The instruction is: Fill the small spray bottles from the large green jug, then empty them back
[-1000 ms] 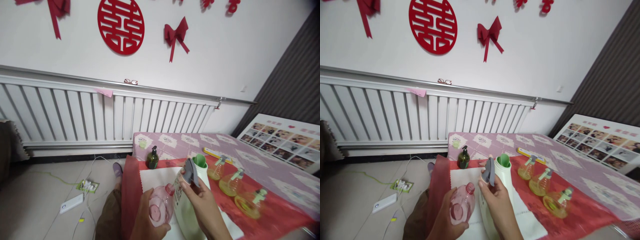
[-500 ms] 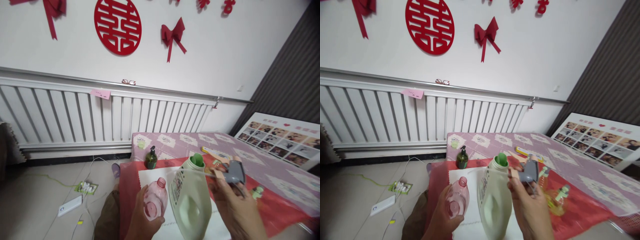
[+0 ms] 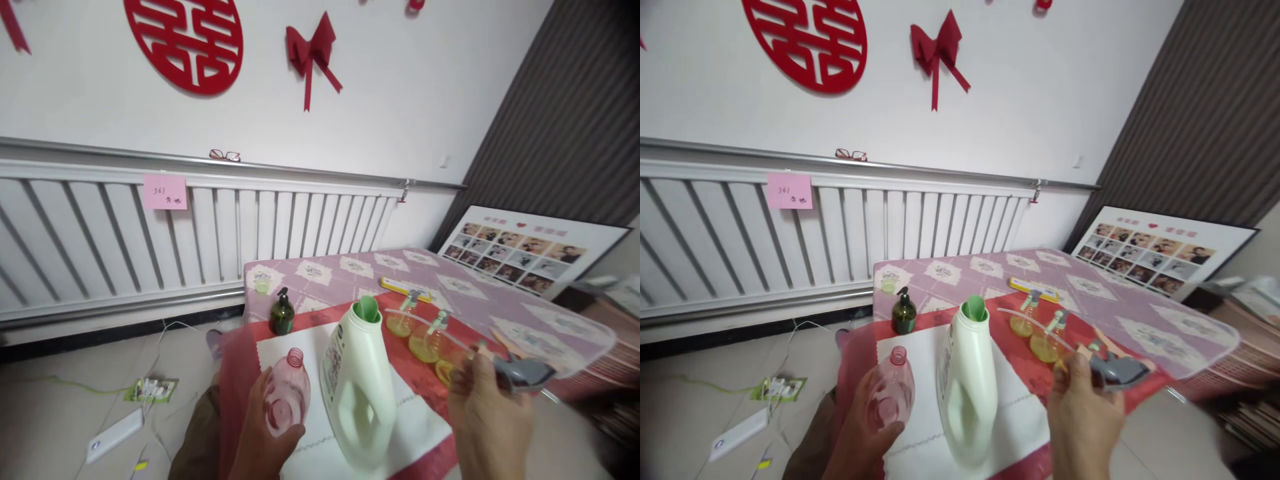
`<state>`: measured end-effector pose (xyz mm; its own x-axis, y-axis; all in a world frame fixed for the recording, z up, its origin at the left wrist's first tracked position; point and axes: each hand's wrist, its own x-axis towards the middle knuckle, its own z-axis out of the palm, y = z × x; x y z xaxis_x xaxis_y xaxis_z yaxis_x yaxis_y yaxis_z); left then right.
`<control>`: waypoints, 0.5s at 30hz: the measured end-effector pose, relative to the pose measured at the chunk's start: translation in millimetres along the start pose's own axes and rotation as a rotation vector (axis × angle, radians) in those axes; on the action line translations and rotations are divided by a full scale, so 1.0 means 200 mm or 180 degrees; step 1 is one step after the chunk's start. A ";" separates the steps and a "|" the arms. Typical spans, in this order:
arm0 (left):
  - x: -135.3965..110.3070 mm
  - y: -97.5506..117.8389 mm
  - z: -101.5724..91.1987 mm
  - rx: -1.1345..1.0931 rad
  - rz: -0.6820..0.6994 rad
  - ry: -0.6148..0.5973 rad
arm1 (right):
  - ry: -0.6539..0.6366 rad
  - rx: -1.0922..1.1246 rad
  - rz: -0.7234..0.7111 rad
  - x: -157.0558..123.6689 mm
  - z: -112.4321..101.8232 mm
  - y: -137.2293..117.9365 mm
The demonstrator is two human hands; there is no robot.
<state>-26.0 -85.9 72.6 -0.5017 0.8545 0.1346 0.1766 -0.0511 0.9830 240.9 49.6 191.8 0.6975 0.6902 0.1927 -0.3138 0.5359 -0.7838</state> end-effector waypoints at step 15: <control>0.10 -0.08 0.03 0.0281 0.0054 0.0030 | 0.0075 -0.0401 0.1435 -0.07 -0.25 0.61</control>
<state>-33.8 -65.4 58.9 -0.5058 0.8490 0.1527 0.2590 -0.0194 0.9657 224.8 80.2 64.1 0.5245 0.8286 -0.1959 -0.5091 0.1208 -0.8522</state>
